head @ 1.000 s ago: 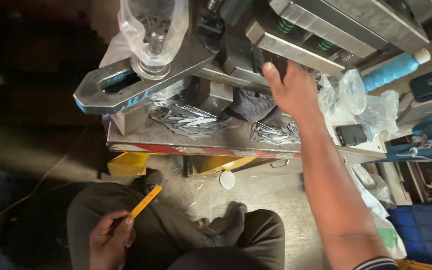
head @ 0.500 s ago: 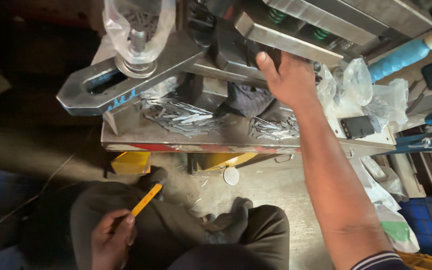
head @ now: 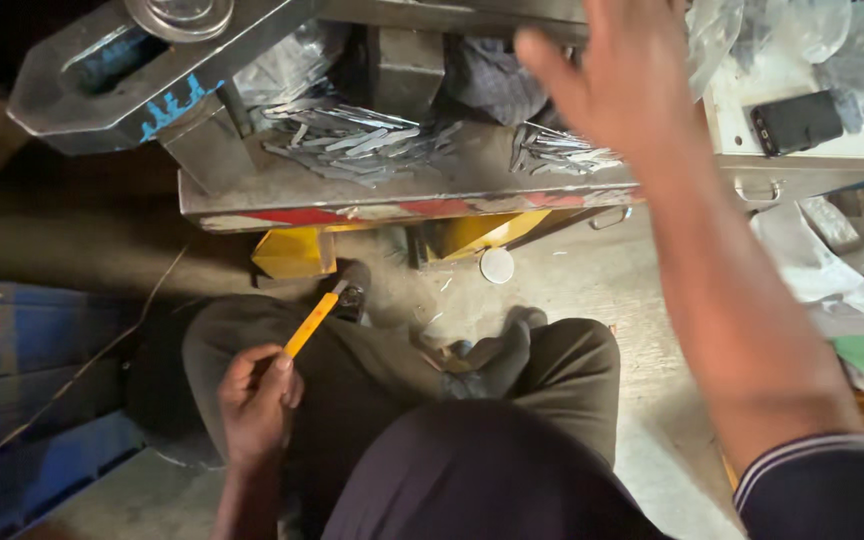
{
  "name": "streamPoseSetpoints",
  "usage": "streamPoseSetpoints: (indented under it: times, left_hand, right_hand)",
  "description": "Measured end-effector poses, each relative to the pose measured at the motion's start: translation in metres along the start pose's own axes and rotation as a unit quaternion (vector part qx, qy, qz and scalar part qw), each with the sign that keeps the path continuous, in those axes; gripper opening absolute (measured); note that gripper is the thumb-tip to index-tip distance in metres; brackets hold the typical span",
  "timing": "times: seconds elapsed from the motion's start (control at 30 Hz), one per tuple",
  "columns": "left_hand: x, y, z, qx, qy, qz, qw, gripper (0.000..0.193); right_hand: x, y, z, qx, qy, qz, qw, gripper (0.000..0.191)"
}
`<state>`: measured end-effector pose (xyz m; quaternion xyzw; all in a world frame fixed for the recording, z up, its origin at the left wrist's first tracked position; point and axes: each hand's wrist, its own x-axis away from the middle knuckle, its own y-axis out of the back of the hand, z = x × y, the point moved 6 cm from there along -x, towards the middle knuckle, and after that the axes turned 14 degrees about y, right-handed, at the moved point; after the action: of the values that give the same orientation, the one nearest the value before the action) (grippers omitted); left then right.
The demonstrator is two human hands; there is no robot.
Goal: The person operates a manual press machine to shape small metal pieces. They repeatedly place a metal piece into the press, pull the lever to activate the press, and then remove the shaped piece, continuing this cycle throughout the clip.
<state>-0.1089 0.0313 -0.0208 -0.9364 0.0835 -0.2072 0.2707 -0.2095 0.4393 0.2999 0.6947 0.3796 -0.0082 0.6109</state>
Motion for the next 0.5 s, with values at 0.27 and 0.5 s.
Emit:
streamPoseSetpoints:
  times: [0.27, 0.5]
  left_hand:
    - [-0.001, -0.004, 0.0, 0.003, 0.006, 0.023, 1.0, 0.018]
    - [-0.002, -0.007, -0.001, -0.013, 0.009, 0.019, 1.0, 0.015]
  right_hand:
    - [0.099, -0.026, 0.101, -0.022, -0.184, -0.001, 0.983, 0.063]
    - [0.1, -0.051, 0.109, 0.035, -0.196, 0.08, 0.977, 0.068]
